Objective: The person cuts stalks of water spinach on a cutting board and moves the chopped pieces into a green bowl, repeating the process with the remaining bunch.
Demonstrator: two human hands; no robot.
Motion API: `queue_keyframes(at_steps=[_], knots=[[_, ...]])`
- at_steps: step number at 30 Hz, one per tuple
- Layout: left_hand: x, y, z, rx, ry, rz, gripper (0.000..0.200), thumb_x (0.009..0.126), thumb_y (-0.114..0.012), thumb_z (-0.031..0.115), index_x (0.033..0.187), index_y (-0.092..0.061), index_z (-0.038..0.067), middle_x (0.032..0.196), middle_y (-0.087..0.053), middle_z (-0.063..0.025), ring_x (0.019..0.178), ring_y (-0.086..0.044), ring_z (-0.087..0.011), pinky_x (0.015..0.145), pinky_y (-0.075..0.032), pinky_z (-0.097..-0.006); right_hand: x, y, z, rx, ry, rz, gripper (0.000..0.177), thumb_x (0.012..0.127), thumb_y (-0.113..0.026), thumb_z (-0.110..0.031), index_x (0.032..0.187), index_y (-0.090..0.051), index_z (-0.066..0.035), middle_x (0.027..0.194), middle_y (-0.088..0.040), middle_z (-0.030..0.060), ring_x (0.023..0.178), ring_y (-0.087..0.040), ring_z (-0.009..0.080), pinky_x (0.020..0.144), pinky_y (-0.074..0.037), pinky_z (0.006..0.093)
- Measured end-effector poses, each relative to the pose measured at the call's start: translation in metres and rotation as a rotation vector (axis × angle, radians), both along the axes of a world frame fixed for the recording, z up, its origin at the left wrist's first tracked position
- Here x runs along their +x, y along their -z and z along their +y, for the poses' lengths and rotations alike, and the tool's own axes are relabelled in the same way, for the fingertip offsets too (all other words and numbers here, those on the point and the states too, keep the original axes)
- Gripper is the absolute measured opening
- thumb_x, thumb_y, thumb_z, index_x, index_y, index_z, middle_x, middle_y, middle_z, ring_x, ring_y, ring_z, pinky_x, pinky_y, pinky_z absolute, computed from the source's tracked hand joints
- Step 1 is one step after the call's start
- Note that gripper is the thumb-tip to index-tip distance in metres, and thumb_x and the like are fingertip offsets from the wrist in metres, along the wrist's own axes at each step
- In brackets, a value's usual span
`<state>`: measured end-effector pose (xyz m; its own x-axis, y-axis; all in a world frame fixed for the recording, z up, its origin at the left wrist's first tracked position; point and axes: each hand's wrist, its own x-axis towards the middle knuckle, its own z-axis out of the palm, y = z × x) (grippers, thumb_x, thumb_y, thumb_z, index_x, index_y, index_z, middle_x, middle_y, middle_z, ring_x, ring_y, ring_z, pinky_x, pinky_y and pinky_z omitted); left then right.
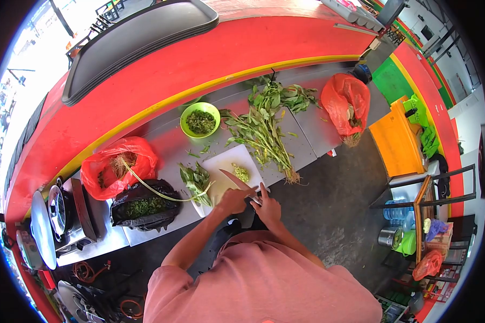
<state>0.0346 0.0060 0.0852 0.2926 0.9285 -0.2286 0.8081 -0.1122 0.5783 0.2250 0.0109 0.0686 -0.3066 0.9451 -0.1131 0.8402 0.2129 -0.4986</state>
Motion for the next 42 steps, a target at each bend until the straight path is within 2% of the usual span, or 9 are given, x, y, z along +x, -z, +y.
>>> queue_keyframes(at_steps=[11,14,20,26,27,31,36,40,42], knots=[[-0.01,0.015,-0.003,-0.064,-0.076,0.142,0.08,0.078,-0.063,0.008,0.151,-0.045,0.035,0.076,-0.072,-0.0139,0.073,-0.072,-0.0317,0.084,-0.053,-0.0477,-0.001,0.004,-0.003,0.013,-0.002,0.052,0.078,0.085,-0.077,-0.037,0.151,-0.041,-0.014,0.076,-0.072,0.0183,0.069,-0.071,0.0385,0.063,-0.056,0.0491],[-0.017,0.007,0.001,-0.065,-0.124,0.163,0.08,0.078,-0.063,0.008,0.151,-0.046,0.035,0.076,-0.072,-0.0144,0.074,-0.072,-0.0325,0.082,-0.054,-0.0476,-0.004,-0.005,-0.003,-0.037,0.024,-0.014,0.079,0.081,-0.079,-0.039,0.149,-0.046,-0.015,0.089,-0.076,0.0089,0.076,-0.072,0.0355,0.068,-0.058,0.0481],[-0.03,0.021,0.009,0.039,-0.231,0.246,0.08,0.077,-0.063,0.009,0.151,-0.046,0.032,0.076,-0.072,-0.0159,0.073,-0.072,-0.0341,0.071,-0.057,-0.0477,0.001,-0.005,-0.002,-0.034,0.044,0.026,0.07,0.082,-0.079,-0.036,0.143,-0.054,-0.014,0.088,-0.076,0.0095,0.076,-0.072,0.0355,0.068,-0.057,0.0478],[-0.043,0.009,0.017,0.371,-0.559,-0.552,0.054,0.081,-0.074,0.019,0.133,-0.064,0.015,0.077,-0.066,-0.0096,0.067,-0.065,-0.0282,0.063,-0.053,-0.0407,0.012,0.006,0.009,-0.032,0.06,0.302,0.059,0.086,-0.076,-0.035,0.137,-0.058,-0.011,0.082,-0.074,0.0155,0.072,-0.072,0.0361,0.065,-0.056,0.0453],[-0.049,-0.005,0.011,0.338,-0.623,-0.378,0.044,0.081,-0.078,0.024,0.122,-0.068,0.012,0.095,-0.066,-0.0076,0.088,-0.066,-0.0255,0.075,-0.052,-0.0402,0.013,0.01,0.011,-0.057,0.054,0.379,0.054,0.088,-0.075,-0.035,0.133,-0.061,-0.008,0.081,-0.073,0.0154,0.069,-0.072,0.0325,0.064,-0.055,0.0421],[-0.077,0.019,-0.023,0.279,-0.622,0.151,0.043,0.08,-0.079,0.031,0.119,-0.07,0.016,0.118,-0.062,-0.0046,0.116,-0.055,-0.0264,0.097,-0.041,-0.0459,0.01,0.011,0.009,-0.103,0.043,0.509,0.046,0.092,-0.073,-0.032,0.128,-0.064,-0.006,0.079,-0.073,0.0157,0.068,-0.072,0.0286,0.063,-0.054,0.0386],[-0.092,0.046,-0.041,0.25,-0.625,0.206,0.028,0.085,-0.073,0.029,0.11,-0.074,0.018,0.111,-0.066,-0.0031,0.113,-0.057,-0.0247,0.09,-0.042,-0.0458,0.011,0.017,0.002,-0.303,-0.133,0.527,0.036,0.095,-0.07,-0.028,0.12,-0.067,-0.001,0.074,-0.072,0.0105,0.066,-0.07,0.0159,0.063,-0.052,0.0314],[-0.095,0.042,-0.047,0.347,-0.684,0.113,0.019,0.084,-0.076,0.026,0.099,-0.076,0.015,0.094,-0.069,-0.0022,0.099,-0.063,-0.0234,0.087,-0.041,-0.0444,0.019,0.033,0.001,-0.307,-0.198,0.427,0.036,0.096,-0.068,-0.029,0.118,-0.068,-0.001,0.074,-0.072,0.0108,0.066,-0.07,0.0161,0.063,-0.053,0.032],[-0.1,0.033,-0.051,0.395,-0.728,0.015,0.016,0.083,-0.077,0.024,0.095,-0.076,0.013,0.089,-0.069,-0.002,0.094,-0.064,-0.0235,0.087,-0.04,-0.0441,0.024,0.037,0.005,-0.285,-0.156,0.449,0.036,0.097,-0.067,-0.031,0.116,-0.069,-0.001,0.078,-0.073,0.0147,0.067,-0.073,0.0248,0.066,-0.055,0.035]])
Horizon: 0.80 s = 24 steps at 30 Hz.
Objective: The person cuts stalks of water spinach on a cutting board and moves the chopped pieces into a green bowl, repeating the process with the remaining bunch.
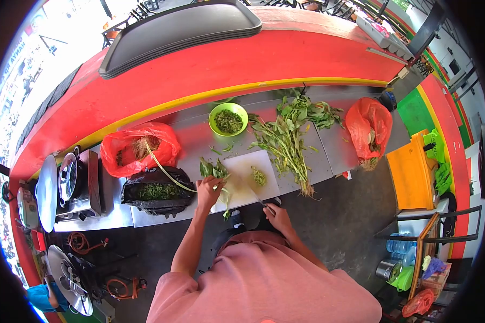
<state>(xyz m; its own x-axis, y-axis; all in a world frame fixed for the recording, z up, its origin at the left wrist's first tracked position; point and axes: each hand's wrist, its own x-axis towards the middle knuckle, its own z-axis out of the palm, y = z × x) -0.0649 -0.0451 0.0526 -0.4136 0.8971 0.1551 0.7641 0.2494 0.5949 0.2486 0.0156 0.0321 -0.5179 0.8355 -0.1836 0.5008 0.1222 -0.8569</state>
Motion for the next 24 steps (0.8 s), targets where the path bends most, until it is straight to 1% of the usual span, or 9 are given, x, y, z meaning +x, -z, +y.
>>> queue_keyframes(at_steps=[2,4,6,8,12,16,19,21,24], knots=[[-0.013,-0.01,-0.001,0.23,-0.038,-0.034,0.015,0.081,-0.081,0.02,0.091,-0.076,0.01,0.083,-0.069,-0.003,0.081,-0.066,-0.024,0.08,-0.042,-0.0424,0.001,0.001,0.014,0.014,0.031,-0.011,0.036,0.096,-0.067,-0.032,0.116,-0.069,-0.001,0.078,-0.073,0.0149,0.067,-0.073,0.0249,0.067,-0.055,0.0353],[-0.031,-0.02,0.001,0.429,-0.077,0.014,0.014,0.078,-0.083,0.011,0.087,-0.074,0.005,0.076,-0.067,-0.0071,0.067,-0.066,-0.0232,0.062,-0.045,-0.0387,0.001,-0.003,0.026,0.025,0.072,-0.024,0.037,0.096,-0.067,-0.033,0.115,-0.069,-0.001,0.079,-0.073,0.0152,0.067,-0.073,0.0249,0.067,-0.055,0.0356],[-0.043,-0.038,-0.003,0.501,-0.209,-0.157,0.01,0.085,-0.079,0.007,0.084,-0.071,0.001,0.073,-0.066,-0.0061,0.067,-0.066,-0.0177,0.06,-0.048,-0.0344,0.0,-0.007,0.036,0.06,0.003,-0.023,0.037,0.096,-0.067,-0.033,0.115,-0.07,-0.001,0.077,-0.073,0.0151,0.067,-0.073,0.0246,0.067,-0.055,0.0355],[-0.061,-0.042,-0.002,0.712,-0.278,-0.575,0.01,0.095,-0.069,0.007,0.089,-0.068,0.0,0.072,-0.066,-0.0057,0.065,-0.066,-0.0134,0.058,-0.048,-0.0288,-0.002,-0.014,0.038,0.034,-0.028,-0.029,0.038,0.096,-0.067,-0.033,0.117,-0.069,-0.001,0.076,-0.073,0.0145,0.067,-0.072,0.0237,0.068,-0.055,0.0348],[-0.104,-0.104,-0.015,0.917,-0.467,-0.556,0.014,0.106,-0.056,0.017,0.104,-0.062,0.003,0.065,-0.06,-0.001,0.06,-0.059,-0.0072,0.052,-0.043,-0.0211,-0.008,-0.015,0.032,-0.024,-0.024,-0.008,0.039,0.097,-0.067,-0.033,0.12,-0.068,-0.001,0.076,-0.073,0.0121,0.069,-0.072,0.02,0.068,-0.054,0.0329],[-0.174,-0.159,-0.028,1.212,-0.617,-0.254,0.024,0.108,-0.053,0.025,0.12,-0.059,0.005,0.064,-0.052,0.0022,0.056,-0.042,-0.0029,0.047,-0.031,-0.0199,-0.01,-0.008,0.019,-0.078,0.015,0.052,0.038,0.099,-0.065,-0.033,0.119,-0.067,0.0,0.076,-0.072,0.0093,0.069,-0.07,0.015,0.068,-0.053,0.0311],[-0.202,-0.222,-0.042,1.331,-0.601,-0.231,0.033,0.109,-0.05,0.029,0.129,-0.058,0.003,0.07,-0.051,0.0028,0.057,-0.039,-0.0029,0.049,-0.03,-0.0196,-0.01,-0.009,0.011,-0.094,0.023,0.074,0.038,0.098,-0.066,-0.031,0.117,-0.068,0.001,0.075,-0.072,0.0083,0.068,-0.069,0.013,0.066,-0.052,0.03],[-0.199,-0.268,-0.049,1.531,-0.382,-0.451,0.028,0.109,-0.048,0.032,0.102,-0.058,0.007,0.072,-0.054,0.0005,0.058,-0.044,-0.0045,0.047,-0.03,-0.0211,-0.011,-0.009,0.007,-0.115,0.031,0.093,0.037,0.098,-0.066,-0.031,0.116,-0.067,0.002,0.074,-0.071,0.0079,0.067,-0.067,0.0124,0.064,-0.051,0.0293],[-0.194,-0.273,-0.056,1.229,-0.278,-0.374,0.024,0.108,-0.053,0.028,0.106,-0.06,0.005,0.079,-0.054,0.0008,0.063,-0.045,-0.0049,0.05,-0.033,-0.0198,-0.013,-0.007,0.003,-0.118,0.048,0.097,0.036,0.099,-0.066,-0.03,0.116,-0.068,0.002,0.073,-0.07,0.0068,0.063,-0.063,0.0106,0.061,-0.049,0.0281]])
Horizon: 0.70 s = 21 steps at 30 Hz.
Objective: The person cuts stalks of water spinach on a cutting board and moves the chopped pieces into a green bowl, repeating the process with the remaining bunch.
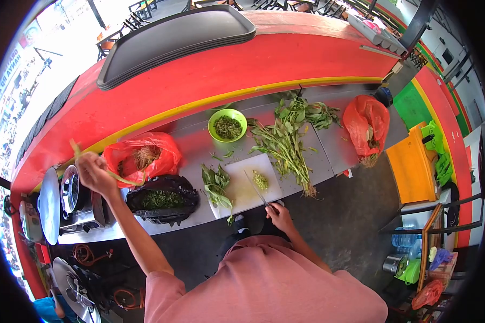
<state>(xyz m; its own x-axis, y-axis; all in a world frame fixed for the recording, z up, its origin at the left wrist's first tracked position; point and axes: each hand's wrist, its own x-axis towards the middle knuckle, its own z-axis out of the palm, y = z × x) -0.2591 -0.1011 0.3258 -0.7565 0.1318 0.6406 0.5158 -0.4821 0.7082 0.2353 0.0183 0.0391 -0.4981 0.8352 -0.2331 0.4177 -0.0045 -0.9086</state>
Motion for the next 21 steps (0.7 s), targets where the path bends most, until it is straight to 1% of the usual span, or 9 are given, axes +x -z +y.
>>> queue_keyframes(at_steps=[1,2,5,6,8,9,13,17,21], knots=[[0.011,0.007,0.007,-0.062,0.012,-0.086,0.016,0.105,-0.058,0.018,0.102,-0.062,0.003,0.082,-0.056,0.0007,0.069,-0.049,-0.0065,0.058,-0.039,-0.0206,-0.002,0.003,-0.001,-0.011,0.031,0.047,0.034,0.099,-0.065,-0.028,0.116,-0.067,0.002,0.071,-0.068,0.0044,0.056,-0.057,0.0079,0.054,-0.045,0.0268],[0.017,0.024,0.015,-0.213,0.045,0.096,0.009,0.102,-0.061,0.011,0.099,-0.064,0.002,0.083,-0.058,0.0001,0.072,-0.052,-0.0083,0.062,-0.043,-0.0226,-0.003,0.006,-0.003,-0.023,0.062,0.093,0.033,0.1,-0.065,-0.026,0.117,-0.067,0.002,0.069,-0.067,0.002,0.05,-0.05,0.0052,0.047,-0.04,0.0256],[0.073,0.08,0.047,-0.586,0.224,0.411,0.012,0.085,-0.068,-0.007,0.091,-0.072,0.002,0.088,-0.064,-0.0048,0.083,-0.06,-0.0153,0.072,-0.049,-0.03,-0.005,0.002,-0.004,-0.049,0.072,0.082,0.036,0.101,-0.064,-0.028,0.118,-0.066,0.002,0.07,-0.068,0.0041,0.061,-0.061,0.0087,0.057,-0.046,0.0265],[0.098,0.112,0.057,-0.775,0.426,0.186,0.013,0.086,-0.068,-0.007,0.092,-0.074,0.004,0.088,-0.067,-0.0062,0.083,-0.062,-0.0161,0.072,-0.05,-0.0305,-0.005,0.0,-0.005,-0.047,0.072,0.081,0.036,0.101,-0.064,-0.028,0.118,-0.066,0.002,0.07,-0.068,0.0041,0.061,-0.061,0.0087,0.057,-0.046,0.0265],[0.156,0.153,0.076,-0.977,0.529,0.232,0.017,0.084,-0.072,0.0,0.096,-0.079,0.01,0.089,-0.07,-0.007,0.073,-0.066,-0.0204,0.066,-0.053,-0.0358,-0.007,-0.002,-0.005,-0.109,0.107,0.132,0.032,0.103,-0.06,-0.024,0.121,-0.065,0.002,0.07,-0.065,0.0019,0.05,-0.048,0.0048,0.046,-0.038,0.0245],[0.172,0.208,0.082,-0.95,0.515,0.367,0.014,0.085,-0.075,0.01,0.098,-0.08,0.013,0.089,-0.071,-0.0073,0.072,-0.068,-0.0246,0.065,-0.055,-0.0377,-0.008,-0.001,-0.004,-0.102,0.105,0.131,0.032,0.103,-0.06,-0.024,0.121,-0.065,0.002,0.07,-0.065,0.0019,0.05,-0.048,0.0048,0.046,-0.038,0.0245],[0.235,0.296,0.09,-1.141,0.452,0.407,0.015,0.087,-0.075,0.029,0.097,-0.08,0.019,0.09,-0.068,-0.0055,0.075,-0.069,-0.0283,0.066,-0.055,-0.0408,-0.002,0.001,-0.003,0.067,0.081,0.136,0.034,0.103,-0.059,-0.024,0.128,-0.063,-0.001,0.071,-0.066,0.0032,0.055,-0.053,0.0079,0.052,-0.043,0.0275],[0.26,0.321,0.088,-1.147,0.264,0.415,0.016,0.087,-0.073,0.027,0.1,-0.079,0.02,0.09,-0.063,-0.004,0.073,-0.068,-0.0285,0.063,-0.054,-0.0426,0.006,-0.012,-0.007,0.172,0.007,0.01,0.036,0.102,-0.059,-0.024,0.132,-0.063,-0.004,0.072,-0.068,0.0078,0.061,-0.061,0.0125,0.059,-0.048,0.0311],[0.263,0.321,0.087,-1.222,0.289,0.419,0.018,0.089,-0.071,0.025,0.105,-0.077,0.021,0.086,-0.062,-0.0048,0.074,-0.068,-0.0291,0.062,-0.054,-0.0435,0.005,-0.03,-0.013,0.083,-0.005,-0.074,0.037,0.102,-0.058,-0.026,0.133,-0.063,-0.006,0.074,-0.07,0.0133,0.069,-0.07,0.0194,0.067,-0.053,0.0344]])
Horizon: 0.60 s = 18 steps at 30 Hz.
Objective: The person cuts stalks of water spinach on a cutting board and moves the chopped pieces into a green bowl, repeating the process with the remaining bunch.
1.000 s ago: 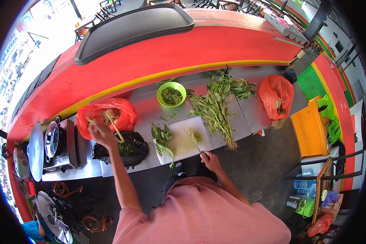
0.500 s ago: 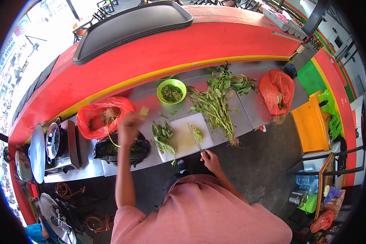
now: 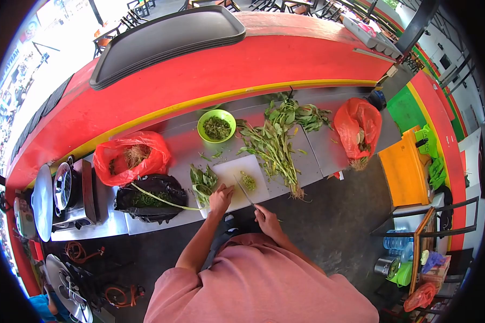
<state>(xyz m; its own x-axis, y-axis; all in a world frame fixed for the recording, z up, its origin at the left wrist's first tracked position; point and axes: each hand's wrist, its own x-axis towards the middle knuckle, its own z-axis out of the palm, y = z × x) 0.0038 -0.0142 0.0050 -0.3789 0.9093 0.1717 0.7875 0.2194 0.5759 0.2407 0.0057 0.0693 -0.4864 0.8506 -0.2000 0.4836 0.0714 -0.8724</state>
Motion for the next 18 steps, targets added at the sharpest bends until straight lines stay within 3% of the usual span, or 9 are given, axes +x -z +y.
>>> queue_keyframes(at_steps=[8,15,17,18], knots=[[-0.005,-0.014,0.005,-0.045,0.025,-0.089,0.023,0.09,-0.068,0.022,0.111,-0.076,0.022,0.088,-0.062,-0.0064,0.079,-0.068,-0.0298,0.065,-0.054,-0.0441,0.01,0.018,0.0,0.079,-0.045,-0.034,0.037,0.103,-0.056,-0.024,0.133,-0.062,-0.002,0.075,-0.07,0.015,0.066,-0.071,0.0212,0.064,-0.055,0.0354],[-0.005,-0.016,0.008,-0.138,0.094,-0.019,0.025,0.09,-0.067,0.019,0.114,-0.076,0.022,0.09,-0.062,-0.0079,0.082,-0.067,-0.0314,0.068,-0.054,-0.0449,0.019,0.02,0.001,0.054,-0.03,-0.003,0.036,0.103,-0.057,-0.024,0.131,-0.063,-0.002,0.076,-0.07,0.0145,0.066,-0.071,0.0192,0.064,-0.055,0.0351],[-0.002,-0.021,0.006,-0.182,0.071,-0.04,0.027,0.091,-0.066,0.017,0.115,-0.075,0.023,0.092,-0.062,-0.008,0.082,-0.068,-0.032,0.068,-0.055,-0.0456,0.021,0.017,0.004,-0.075,0.009,-0.009,0.036,0.101,-0.058,-0.026,0.13,-0.064,-0.005,0.081,-0.071,0.0199,0.075,-0.074,0.0303,0.069,-0.056,0.0408],[-0.001,-0.018,0.004,-0.192,0.065,-0.041,0.027,0.091,-0.066,0.017,0.115,-0.075,0.023,0.092,-0.062,-0.008,0.082,-0.068,-0.032,0.068,-0.055,-0.0456,0.021,0.018,0.006,-0.086,0.003,-0.01,0.036,0.101,-0.058,-0.026,0.13,-0.064,-0.005,0.081,-0.071,0.0199,0.075,-0.074,0.0303,0.069,-0.056,0.0408]])
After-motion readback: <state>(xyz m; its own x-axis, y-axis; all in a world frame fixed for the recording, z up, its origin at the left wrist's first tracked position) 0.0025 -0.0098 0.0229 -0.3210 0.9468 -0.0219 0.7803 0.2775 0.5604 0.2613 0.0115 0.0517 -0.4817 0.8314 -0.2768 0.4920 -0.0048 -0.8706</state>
